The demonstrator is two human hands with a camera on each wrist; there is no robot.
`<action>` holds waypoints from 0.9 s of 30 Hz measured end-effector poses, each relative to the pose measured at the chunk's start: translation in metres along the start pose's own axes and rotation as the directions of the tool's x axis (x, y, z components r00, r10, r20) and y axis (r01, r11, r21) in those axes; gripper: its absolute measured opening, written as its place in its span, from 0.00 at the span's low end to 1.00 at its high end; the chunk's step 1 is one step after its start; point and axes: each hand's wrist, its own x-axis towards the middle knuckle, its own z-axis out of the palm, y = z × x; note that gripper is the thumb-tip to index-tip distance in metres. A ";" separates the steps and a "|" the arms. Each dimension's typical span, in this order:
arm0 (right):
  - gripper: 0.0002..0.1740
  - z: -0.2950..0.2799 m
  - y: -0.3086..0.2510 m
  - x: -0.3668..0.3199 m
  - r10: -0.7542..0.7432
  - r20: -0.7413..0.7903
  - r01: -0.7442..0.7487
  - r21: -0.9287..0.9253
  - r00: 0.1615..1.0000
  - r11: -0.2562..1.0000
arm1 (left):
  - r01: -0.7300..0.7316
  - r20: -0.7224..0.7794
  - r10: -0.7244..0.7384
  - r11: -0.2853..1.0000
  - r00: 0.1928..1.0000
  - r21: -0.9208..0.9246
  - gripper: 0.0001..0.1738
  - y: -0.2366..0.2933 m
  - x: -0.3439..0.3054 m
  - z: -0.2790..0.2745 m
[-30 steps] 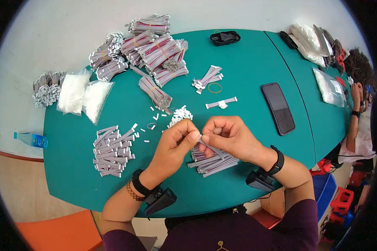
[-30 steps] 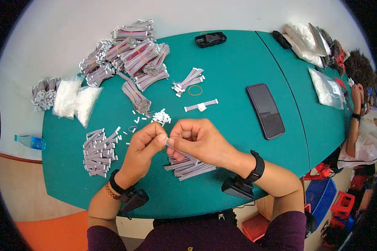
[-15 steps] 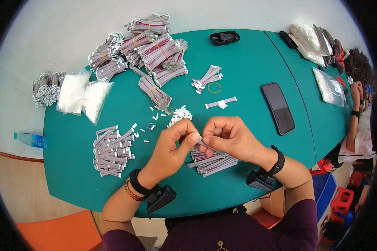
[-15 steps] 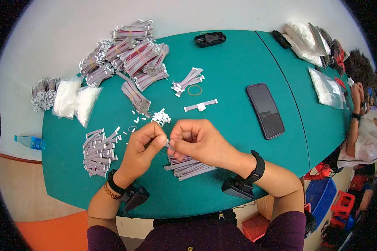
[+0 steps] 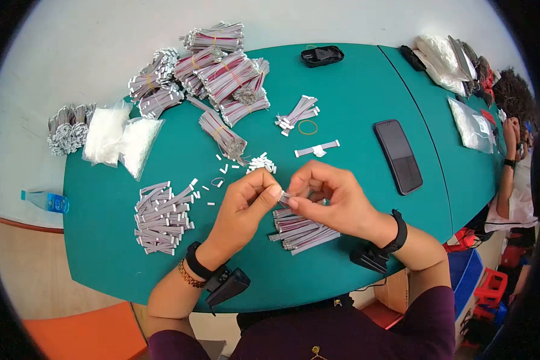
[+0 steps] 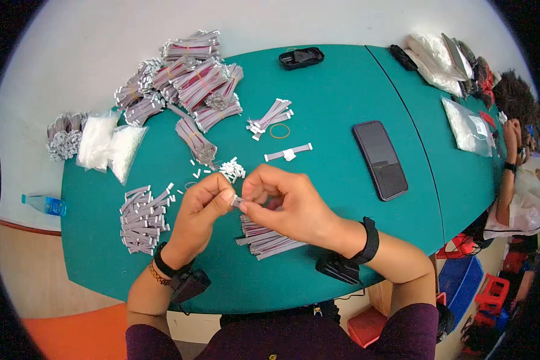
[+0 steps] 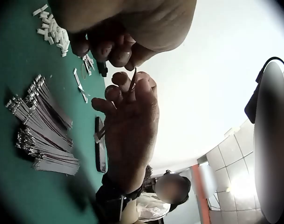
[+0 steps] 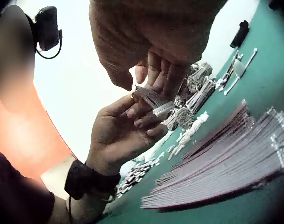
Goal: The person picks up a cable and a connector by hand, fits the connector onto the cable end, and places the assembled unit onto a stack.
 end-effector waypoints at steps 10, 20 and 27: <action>0.06 0.003 0.007 -0.003 -0.311 -0.015 0.289 -0.325 0.950 0.900 | 0.070 -0.040 -0.075 0.991 0.996 -0.111 0.11 0.004 -0.001 0.008; 0.09 0.003 0.007 -0.003 -0.532 0.049 0.455 -0.587 0.846 0.670 | 0.148 -0.012 -0.159 0.942 0.987 -0.303 0.12 0.004 -0.002 0.010; 0.10 0.005 0.005 -0.003 -0.536 0.037 0.444 -0.611 0.843 0.655 | 0.125 -0.035 -0.142 0.948 0.989 -0.292 0.11 0.006 -0.003 0.013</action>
